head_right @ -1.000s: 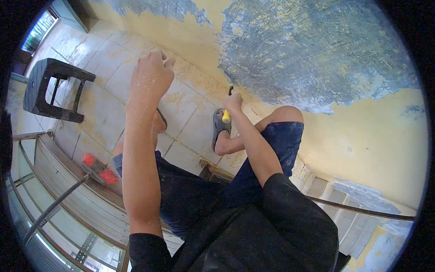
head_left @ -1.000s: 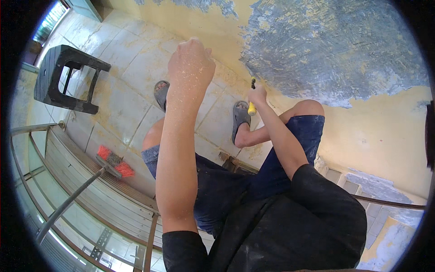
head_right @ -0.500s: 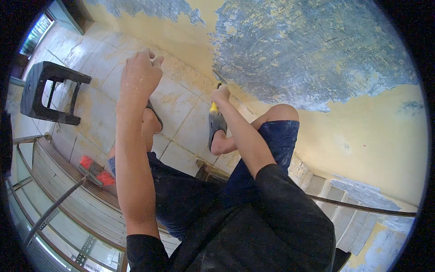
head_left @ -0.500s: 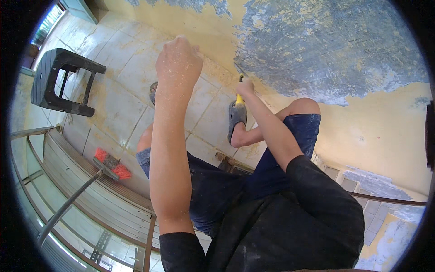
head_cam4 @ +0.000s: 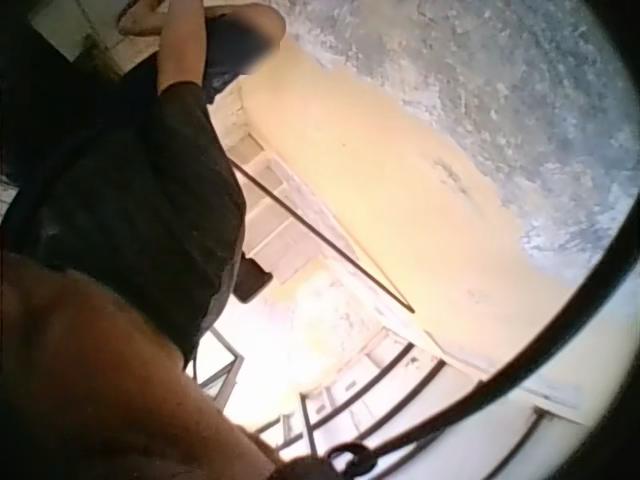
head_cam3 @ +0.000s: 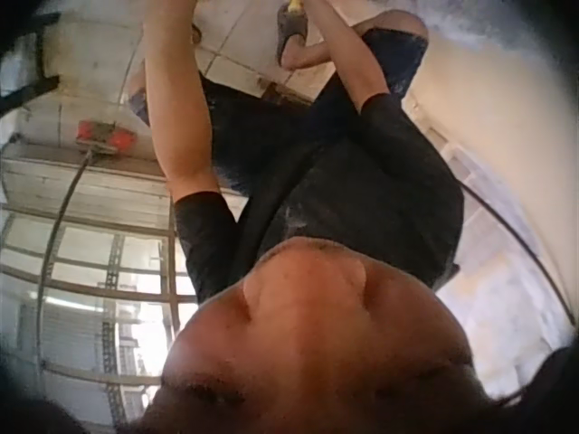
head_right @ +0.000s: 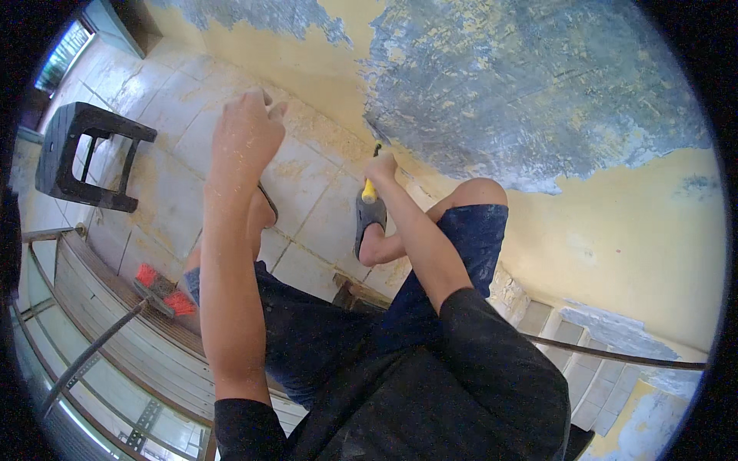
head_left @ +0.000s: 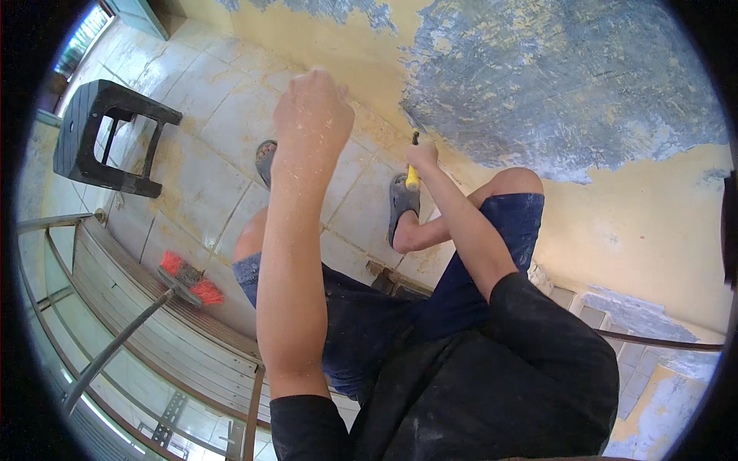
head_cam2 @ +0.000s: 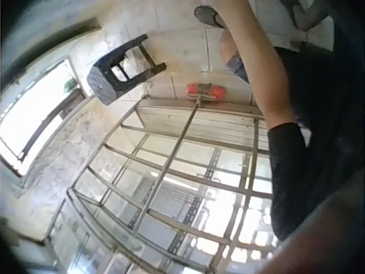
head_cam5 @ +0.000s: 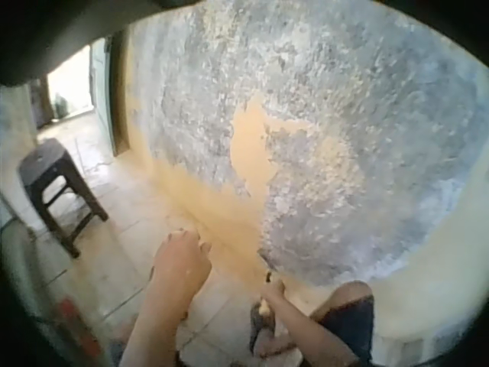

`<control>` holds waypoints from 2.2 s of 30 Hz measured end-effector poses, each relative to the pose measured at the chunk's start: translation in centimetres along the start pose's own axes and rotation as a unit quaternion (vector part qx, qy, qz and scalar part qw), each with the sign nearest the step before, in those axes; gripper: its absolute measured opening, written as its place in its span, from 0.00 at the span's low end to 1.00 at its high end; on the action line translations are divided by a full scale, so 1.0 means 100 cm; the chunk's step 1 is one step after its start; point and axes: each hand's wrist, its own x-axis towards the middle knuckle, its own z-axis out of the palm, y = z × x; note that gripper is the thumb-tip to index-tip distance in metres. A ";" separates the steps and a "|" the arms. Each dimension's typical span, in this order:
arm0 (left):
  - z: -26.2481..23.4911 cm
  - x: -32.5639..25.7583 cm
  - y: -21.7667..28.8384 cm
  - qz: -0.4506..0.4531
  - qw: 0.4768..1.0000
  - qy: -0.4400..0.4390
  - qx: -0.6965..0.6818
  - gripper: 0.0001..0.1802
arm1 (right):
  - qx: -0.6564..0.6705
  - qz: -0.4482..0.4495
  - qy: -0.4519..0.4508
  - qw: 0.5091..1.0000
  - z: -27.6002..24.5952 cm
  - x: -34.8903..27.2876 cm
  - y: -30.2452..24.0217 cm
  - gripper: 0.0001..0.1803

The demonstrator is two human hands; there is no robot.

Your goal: The person scrapes old paint or debris from a wall using a hand scraper.

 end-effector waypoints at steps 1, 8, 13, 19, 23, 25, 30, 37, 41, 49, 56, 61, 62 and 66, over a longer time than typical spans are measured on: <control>0.001 0.001 0.000 0.016 1.000 0.017 -0.003 0.18 | -0.004 0.053 0.021 0.998 0.001 0.002 0.001 0.13; 0.006 0.000 -0.002 0.053 0.996 0.071 0.000 0.13 | -0.069 -0.067 0.047 0.994 0.009 0.017 0.005 0.10; 0.004 0.002 0.000 0.013 1.000 0.028 0.003 0.17 | 0.006 -0.030 0.003 1.000 0.017 0.025 0.010 0.08; 0.004 0.001 0.002 0.029 0.999 0.019 0.010 0.18 | -0.035 -0.065 0.037 0.997 0.023 0.036 0.020 0.11; 0.003 0.003 0.002 0.008 1.000 0.023 0.000 0.18 | 0.036 0.048 -0.004 0.998 0.023 0.037 0.010 0.11; 0.003 0.003 0.003 0.004 1.000 0.001 0.015 0.18 | -0.003 -0.040 0.033 0.999 0.019 0.029 0.006 0.09; 0.005 0.005 0.007 0.016 0.999 0.029 0.008 0.17 | 0.035 -0.005 -0.021 0.999 0.008 0.009 0.006 0.09; 0.008 0.005 0.014 0.024 1.000 -0.001 0.013 0.18 | 0.051 0.057 -0.023 0.997 -0.004 0.015 -0.012 0.08; 0.009 0.003 0.014 0.014 1.000 0.008 0.010 0.18 | -0.048 -0.031 -0.028 0.998 -0.004 0.012 -0.017 0.08; 0.011 0.006 0.013 0.011 1.000 0.008 0.015 0.18 | 0.050 0.038 -0.086 0.994 0.009 0.045 0.009 0.07; 0.015 0.016 0.021 0.031 0.999 0.014 0.014 0.17 | 0.054 0.007 -0.387 0.920 -0.048 -0.008 0.034 0.08; 0.031 0.020 0.024 0.056 0.998 0.027 0.032 0.17 | 0.044 0.022 -0.472 0.880 -0.106 -0.064 0.032 0.09; 0.036 0.021 0.025 0.067 0.997 0.034 0.034 0.17 | 0.040 0.036 -0.479 0.876 -0.115 -0.071 0.032 0.10; 0.055 0.023 0.033 0.079 0.995 0.018 0.060 0.16 | 0.127 0.039 -0.491 0.861 -0.152 -0.092 0.041 0.11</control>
